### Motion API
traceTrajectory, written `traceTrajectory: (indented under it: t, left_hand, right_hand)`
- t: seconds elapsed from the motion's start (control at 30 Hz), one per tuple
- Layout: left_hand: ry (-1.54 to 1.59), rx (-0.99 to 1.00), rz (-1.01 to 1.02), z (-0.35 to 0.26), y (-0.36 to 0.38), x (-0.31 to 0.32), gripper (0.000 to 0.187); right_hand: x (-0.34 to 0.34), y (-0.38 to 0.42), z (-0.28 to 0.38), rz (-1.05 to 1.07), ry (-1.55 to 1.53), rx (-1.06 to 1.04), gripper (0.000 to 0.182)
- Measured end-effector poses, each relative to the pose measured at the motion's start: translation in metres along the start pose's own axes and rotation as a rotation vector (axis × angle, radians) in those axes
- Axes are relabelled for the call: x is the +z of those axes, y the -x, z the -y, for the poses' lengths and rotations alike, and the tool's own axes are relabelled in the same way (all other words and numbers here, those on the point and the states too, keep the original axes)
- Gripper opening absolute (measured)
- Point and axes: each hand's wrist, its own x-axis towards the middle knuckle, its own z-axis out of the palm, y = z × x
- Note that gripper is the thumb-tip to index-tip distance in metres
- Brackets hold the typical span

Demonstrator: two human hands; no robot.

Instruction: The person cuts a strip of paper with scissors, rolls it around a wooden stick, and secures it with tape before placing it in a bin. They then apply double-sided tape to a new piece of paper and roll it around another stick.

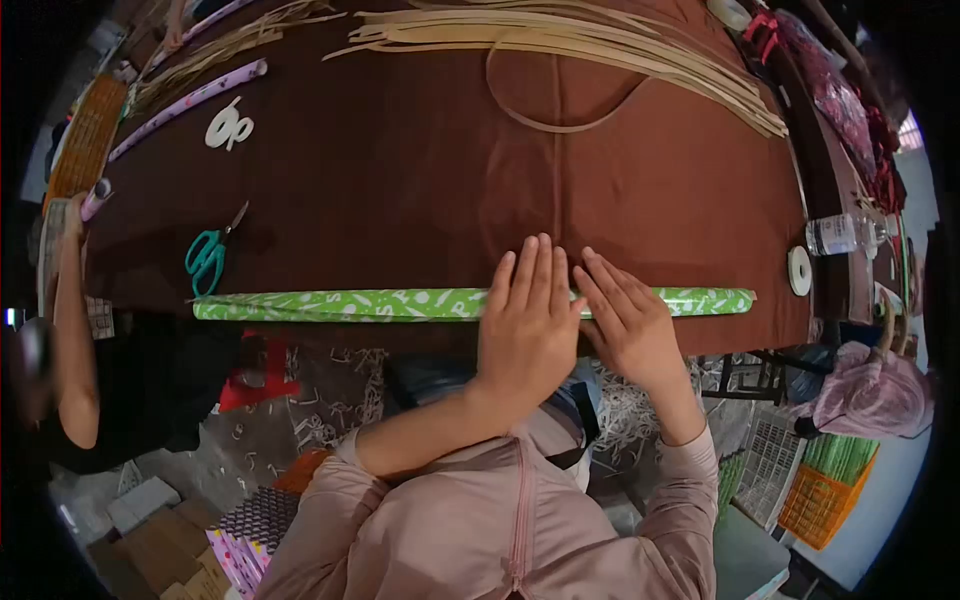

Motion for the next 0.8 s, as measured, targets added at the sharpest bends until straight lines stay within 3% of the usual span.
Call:
traceTrajectory:
  t: [0.43, 0.8]
  left_hand:
    - [-0.176, -0.018, 0.071, 0.008, 0.010, -0.006, 0.053]
    - [-0.088, 0.100, 0.100, 0.035, 0.030, -0.040, 0.051]
  right_hand:
    - [0.002, 0.005, -0.001, -0.042, -0.027, 0.010, 0.057]
    - [0.003, 0.004, 0.001, -0.069, 0.020, -0.015, 0.053]
